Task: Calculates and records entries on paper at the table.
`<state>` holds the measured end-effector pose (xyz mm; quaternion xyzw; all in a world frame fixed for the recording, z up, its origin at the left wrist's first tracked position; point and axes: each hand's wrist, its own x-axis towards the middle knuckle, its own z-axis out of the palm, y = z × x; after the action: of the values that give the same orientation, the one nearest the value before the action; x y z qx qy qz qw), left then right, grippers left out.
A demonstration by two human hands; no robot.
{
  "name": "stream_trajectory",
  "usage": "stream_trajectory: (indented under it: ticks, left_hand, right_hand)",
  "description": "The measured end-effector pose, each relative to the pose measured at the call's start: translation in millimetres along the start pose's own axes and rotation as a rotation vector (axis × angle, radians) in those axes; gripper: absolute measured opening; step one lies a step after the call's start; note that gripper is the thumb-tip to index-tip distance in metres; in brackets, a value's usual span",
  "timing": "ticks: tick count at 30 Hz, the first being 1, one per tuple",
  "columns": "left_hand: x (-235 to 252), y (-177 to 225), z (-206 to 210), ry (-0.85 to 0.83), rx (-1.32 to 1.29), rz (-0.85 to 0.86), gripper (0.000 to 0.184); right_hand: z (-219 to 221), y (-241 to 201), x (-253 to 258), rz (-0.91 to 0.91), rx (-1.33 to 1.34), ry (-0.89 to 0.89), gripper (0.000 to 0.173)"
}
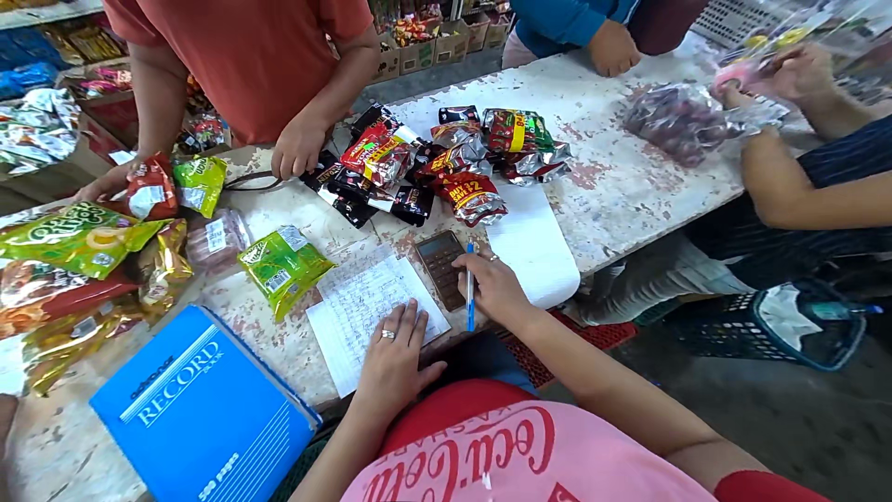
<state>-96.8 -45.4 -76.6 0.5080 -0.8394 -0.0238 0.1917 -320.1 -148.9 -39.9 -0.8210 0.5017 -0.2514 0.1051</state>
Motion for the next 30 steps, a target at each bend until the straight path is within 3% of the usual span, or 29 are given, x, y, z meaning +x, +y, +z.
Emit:
stream_trajectory:
  ticks: [2, 6, 10, 16, 20, 23, 27, 30]
  left_hand:
    - [-2, 1, 0, -0.026, 0.017, 0.006, 0.083]
    - [-2, 1, 2, -0.020, 0.037, 0.009, 0.083]
    - [-1, 1, 2, -0.009, 0.043, 0.010, 0.081]
    - [-2, 1, 3, 0.005, 0.026, 0.015, 0.080]
    - [-3, 0, 1, -0.001, 0.029, 0.019, 0.081]
    - [-4, -1, 1, 0.008, 0.014, 0.038, 0.079]
    - [-5, -2, -1, 0.006, 0.005, 0.040, 0.078]
    - [-2, 0, -1, -0.010, 0.016, 0.035, 0.078]
  right_hand:
    - [-5, 10, -5, 0.032, 0.056, -0.052, 0.028]
    - [-10, 20, -32, -0.040, 0.033, 0.128, 0.025]
    - [-11, 15, -48, -0.019, -0.012, 0.120, 0.027]
    - [-5, -16, -36, -0.135, 0.071, -0.100, 0.027]
    - [-5, -10, -13, -0.013, 0.046, 0.001, 0.027]
    - [-5, 1, -6, 0.068, 0.036, -0.037, 0.027]
    - [1, -3, -30, -0.075, 0.036, 0.094, 0.024]
    - [-2, -3, -43, -0.079, 0.042, 0.056, 0.026]
